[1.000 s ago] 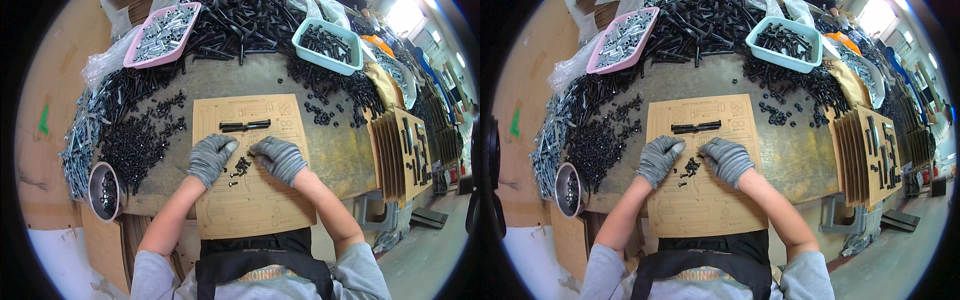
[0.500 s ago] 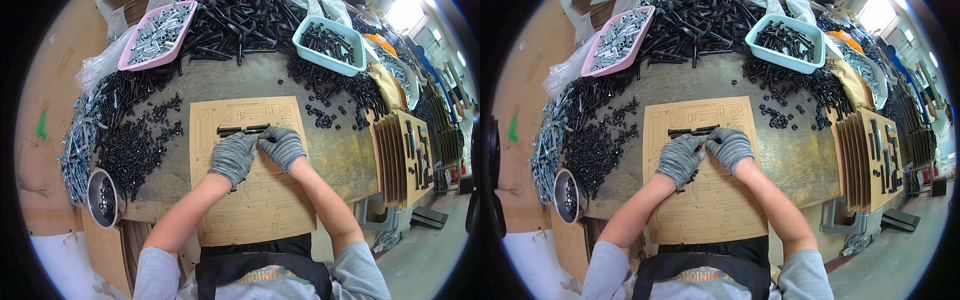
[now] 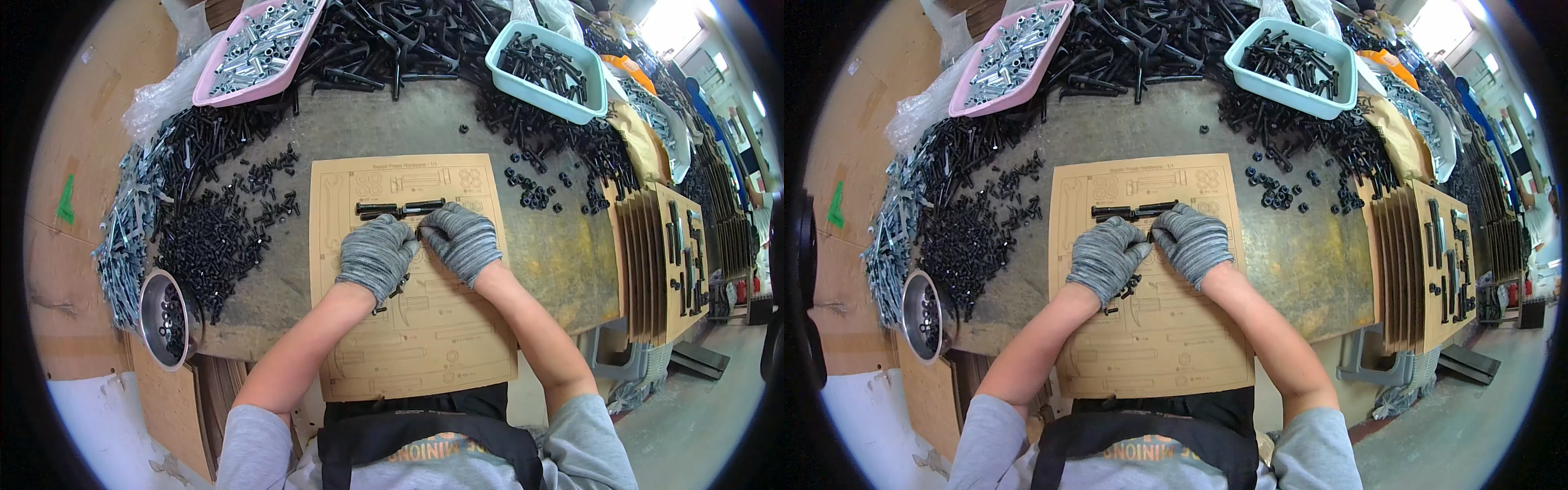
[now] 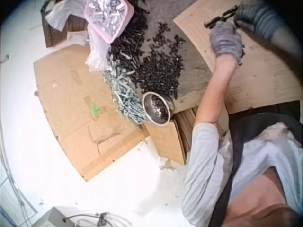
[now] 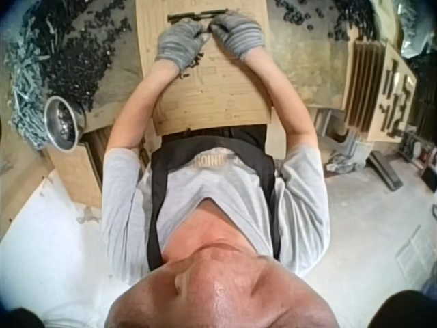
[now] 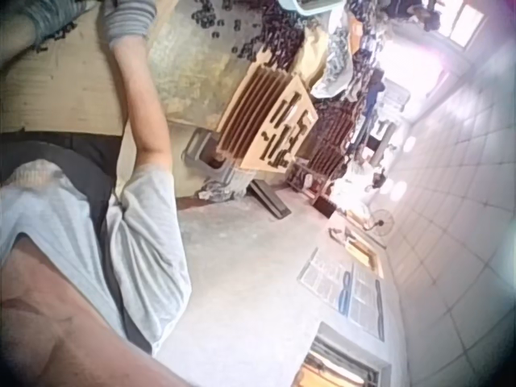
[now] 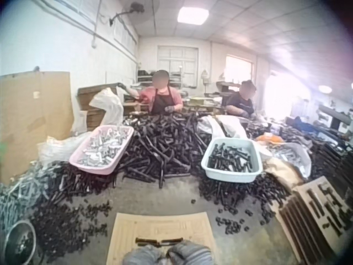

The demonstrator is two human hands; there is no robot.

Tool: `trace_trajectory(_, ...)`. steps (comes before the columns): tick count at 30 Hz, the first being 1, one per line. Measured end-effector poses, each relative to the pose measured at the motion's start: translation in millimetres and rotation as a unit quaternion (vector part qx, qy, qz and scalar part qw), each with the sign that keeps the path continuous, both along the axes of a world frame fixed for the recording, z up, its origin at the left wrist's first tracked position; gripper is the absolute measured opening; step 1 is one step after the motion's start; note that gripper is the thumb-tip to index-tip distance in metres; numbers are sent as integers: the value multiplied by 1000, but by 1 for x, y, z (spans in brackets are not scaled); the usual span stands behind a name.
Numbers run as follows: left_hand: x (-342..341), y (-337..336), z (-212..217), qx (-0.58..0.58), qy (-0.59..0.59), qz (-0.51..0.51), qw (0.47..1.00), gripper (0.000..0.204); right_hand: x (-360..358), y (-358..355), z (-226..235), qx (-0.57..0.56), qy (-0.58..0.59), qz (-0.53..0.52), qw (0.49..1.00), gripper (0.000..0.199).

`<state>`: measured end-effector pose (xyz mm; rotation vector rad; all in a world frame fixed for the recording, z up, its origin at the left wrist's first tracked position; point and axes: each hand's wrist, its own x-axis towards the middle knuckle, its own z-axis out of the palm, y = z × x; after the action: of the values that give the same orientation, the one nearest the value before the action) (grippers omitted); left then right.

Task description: The person assembles hardware kits by picking bolts, nuts, washers, and hammers from bins and piles, then arranging them on printed cardboard templates. They repeatedly complete one template, stack it, and begin a new one, maintaining a steady workflow.

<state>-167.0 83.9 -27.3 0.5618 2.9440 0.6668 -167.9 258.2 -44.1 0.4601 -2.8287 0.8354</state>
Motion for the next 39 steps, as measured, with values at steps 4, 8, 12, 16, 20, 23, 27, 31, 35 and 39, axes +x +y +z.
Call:
trace_trajectory(4,-4,-30,-8,97,-1,-54,994,22,9,3,7,-59,24,26,998,13)
trace_trajectory(8,15,-66,23,80,-117,-58,988,20,34,4,23,-38,-56,86,994,15)
trace_trajectory(12,33,-63,22,1,-18,-100,995,24,46,-22,25,32,-94,96,991,19)
trace_trajectory(16,26,-50,14,12,5,-116,993,26,50,-29,22,61,-64,63,994,13)
trace_trajectory(20,8,-41,14,-57,-49,-176,982,21,47,-22,21,44,-98,43,993,14)
trace_trajectory(23,4,-40,13,-27,-75,-128,989,16,37,-7,23,4,-104,17,994,13)
trace_trajectory(27,5,-39,2,-4,-56,-86,995,17,13,-1,27,18,-35,34,999,13)
trace_trajectory(31,4,-29,21,-13,-116,-53,992,25,-3,-1,36,52,-3,69,996,14)
trace_trajectory(35,5,-15,36,-118,-158,-85,977,37,-7,-8,45,88,-36,88,992,14)
trace_trajectory(39,-2,-13,34,-134,-173,-68,973,32,-11,-5,39,95,-24,98,990,13)
